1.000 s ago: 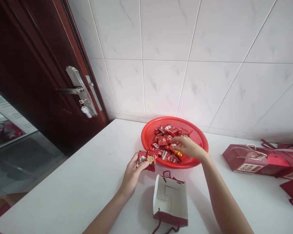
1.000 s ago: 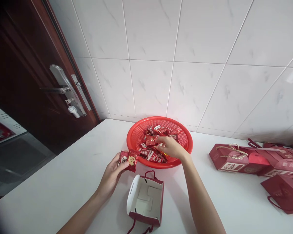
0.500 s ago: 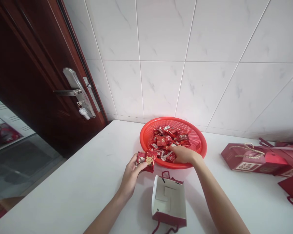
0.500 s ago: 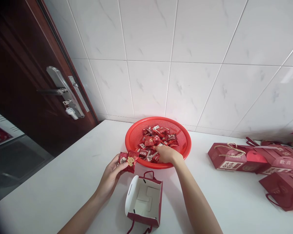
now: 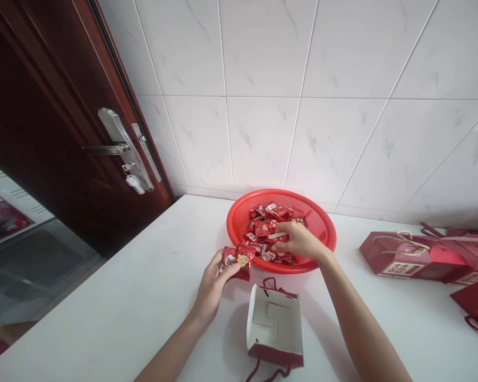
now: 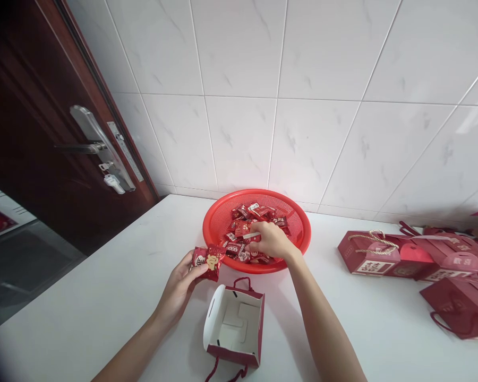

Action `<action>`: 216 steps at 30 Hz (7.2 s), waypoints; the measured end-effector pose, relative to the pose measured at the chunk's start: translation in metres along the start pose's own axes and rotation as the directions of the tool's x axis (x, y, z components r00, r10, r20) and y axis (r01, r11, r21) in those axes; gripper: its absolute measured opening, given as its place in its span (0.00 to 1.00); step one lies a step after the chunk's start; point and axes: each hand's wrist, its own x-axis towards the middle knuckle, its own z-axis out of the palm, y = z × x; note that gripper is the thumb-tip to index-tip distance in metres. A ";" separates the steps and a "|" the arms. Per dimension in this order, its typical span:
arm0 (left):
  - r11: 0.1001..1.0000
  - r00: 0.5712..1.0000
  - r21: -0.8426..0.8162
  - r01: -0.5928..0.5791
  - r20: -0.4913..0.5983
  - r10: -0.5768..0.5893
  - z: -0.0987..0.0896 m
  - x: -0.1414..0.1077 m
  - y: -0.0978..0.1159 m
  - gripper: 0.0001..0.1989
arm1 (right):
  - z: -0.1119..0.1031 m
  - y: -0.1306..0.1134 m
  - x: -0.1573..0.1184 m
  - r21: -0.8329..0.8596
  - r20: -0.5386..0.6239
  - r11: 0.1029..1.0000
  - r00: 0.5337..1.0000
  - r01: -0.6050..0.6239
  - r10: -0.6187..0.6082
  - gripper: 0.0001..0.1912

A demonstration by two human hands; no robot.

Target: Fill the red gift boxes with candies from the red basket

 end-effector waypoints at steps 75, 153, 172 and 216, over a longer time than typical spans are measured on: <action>0.951 0.922 0.281 -0.126 0.387 0.007 0.010 -0.036 0.009 0.25 | 0.037 -0.074 -0.096 -0.429 0.603 0.839 0.798 0.335 -0.010 0.11; 0.809 0.836 0.394 -0.435 0.511 0.201 0.004 -0.040 0.002 0.20 | 0.034 -0.072 -0.098 -0.625 0.472 0.711 0.882 0.323 0.014 0.12; 0.812 0.836 0.397 -0.429 0.514 0.190 0.005 -0.039 -0.001 0.20 | 0.036 -0.083 -0.095 -0.639 0.523 0.702 0.847 0.314 0.097 0.12; 0.781 0.776 0.358 -0.512 0.582 0.242 0.004 -0.037 -0.005 0.31 | 0.012 -0.072 -0.114 -0.549 0.212 0.796 0.963 0.256 -0.164 0.13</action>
